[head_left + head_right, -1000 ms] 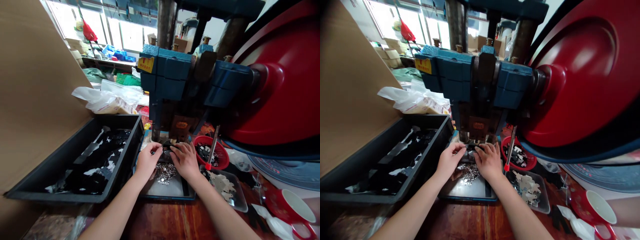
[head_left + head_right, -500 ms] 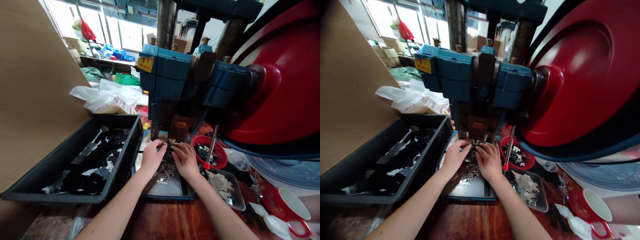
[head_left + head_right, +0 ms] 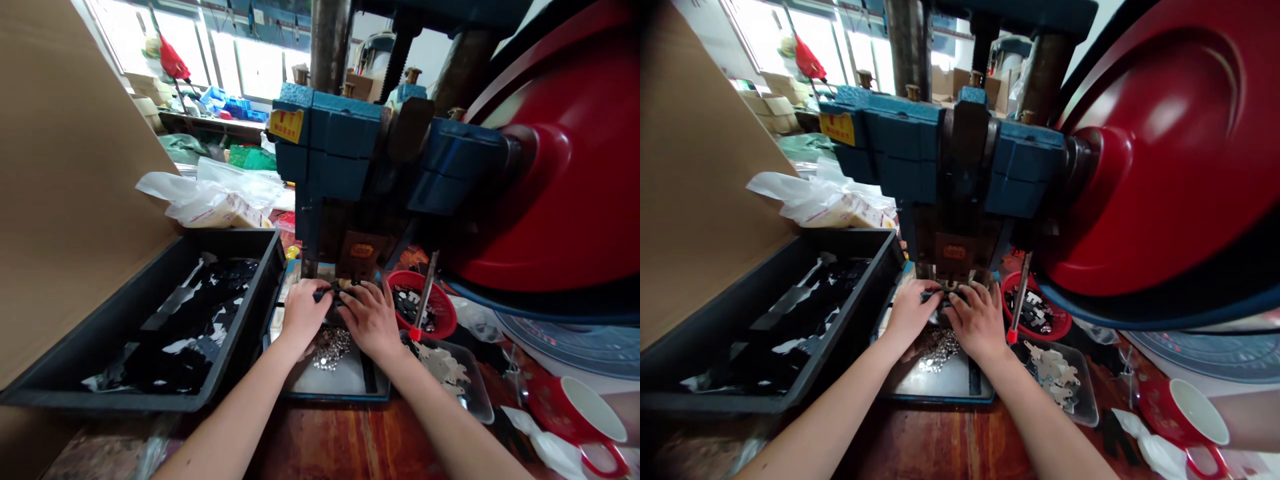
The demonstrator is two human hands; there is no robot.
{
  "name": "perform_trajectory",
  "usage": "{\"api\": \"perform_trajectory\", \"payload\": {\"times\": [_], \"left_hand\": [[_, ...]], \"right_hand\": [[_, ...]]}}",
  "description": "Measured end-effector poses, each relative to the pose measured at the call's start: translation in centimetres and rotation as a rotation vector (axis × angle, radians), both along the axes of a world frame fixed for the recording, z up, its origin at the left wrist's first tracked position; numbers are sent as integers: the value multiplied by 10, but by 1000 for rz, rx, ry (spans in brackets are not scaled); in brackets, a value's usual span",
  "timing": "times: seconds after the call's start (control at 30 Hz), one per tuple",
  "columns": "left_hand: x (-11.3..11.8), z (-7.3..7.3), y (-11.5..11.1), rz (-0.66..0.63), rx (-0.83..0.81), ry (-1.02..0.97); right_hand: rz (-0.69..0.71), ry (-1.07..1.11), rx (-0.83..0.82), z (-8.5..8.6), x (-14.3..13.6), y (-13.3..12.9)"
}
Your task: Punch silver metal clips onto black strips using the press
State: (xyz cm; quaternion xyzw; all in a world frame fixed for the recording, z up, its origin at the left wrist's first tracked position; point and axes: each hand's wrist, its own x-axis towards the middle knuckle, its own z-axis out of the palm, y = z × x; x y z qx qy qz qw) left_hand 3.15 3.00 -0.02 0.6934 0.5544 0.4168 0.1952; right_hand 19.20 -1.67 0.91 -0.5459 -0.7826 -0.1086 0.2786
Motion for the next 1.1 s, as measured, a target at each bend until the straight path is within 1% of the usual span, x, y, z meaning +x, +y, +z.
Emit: {"api": "perform_trajectory", "payload": {"times": [0.2, 0.3, 0.37, 0.43, 0.47, 0.6, 0.63, 0.7, 0.8, 0.97, 1.1], "left_hand": [[1, -5, 4, -26, -2, -20], [2, -5, 4, -24, 8, -37], [2, -5, 4, -23, 16, -50], [0, -3, 2, -16, 24, -66], [-3, -3, 1, -8, 28, -75], [-14, -1, -8, 25, 36, -93], [-15, 0, -10, 23, 35, -94], [-16, 2, -14, -2, 43, -79], [-13, 5, -17, -64, 95, 19], [-8, 6, -25, -117, 219, 253], [-8, 4, -29, -146, 267, 334]], "right_hand": [[-16, -29, -4, 7, -6, -3], [3, 28, -12, 4, -4, -3], [5, 115, -13, 0, 1, -5], [-10, 282, -29, -6, 10, -10], [-29, 405, -57, -9, 15, -15], [-150, 999, -289, -24, 41, -44], [-173, 1105, -331, -28, 46, -51], [-182, 1224, -377, -33, 54, -64], [-159, 1260, -375, -34, 57, -72], [-138, 1268, -379, -31, 50, -73], [-147, 1292, -390, -37, 51, -73]]}}
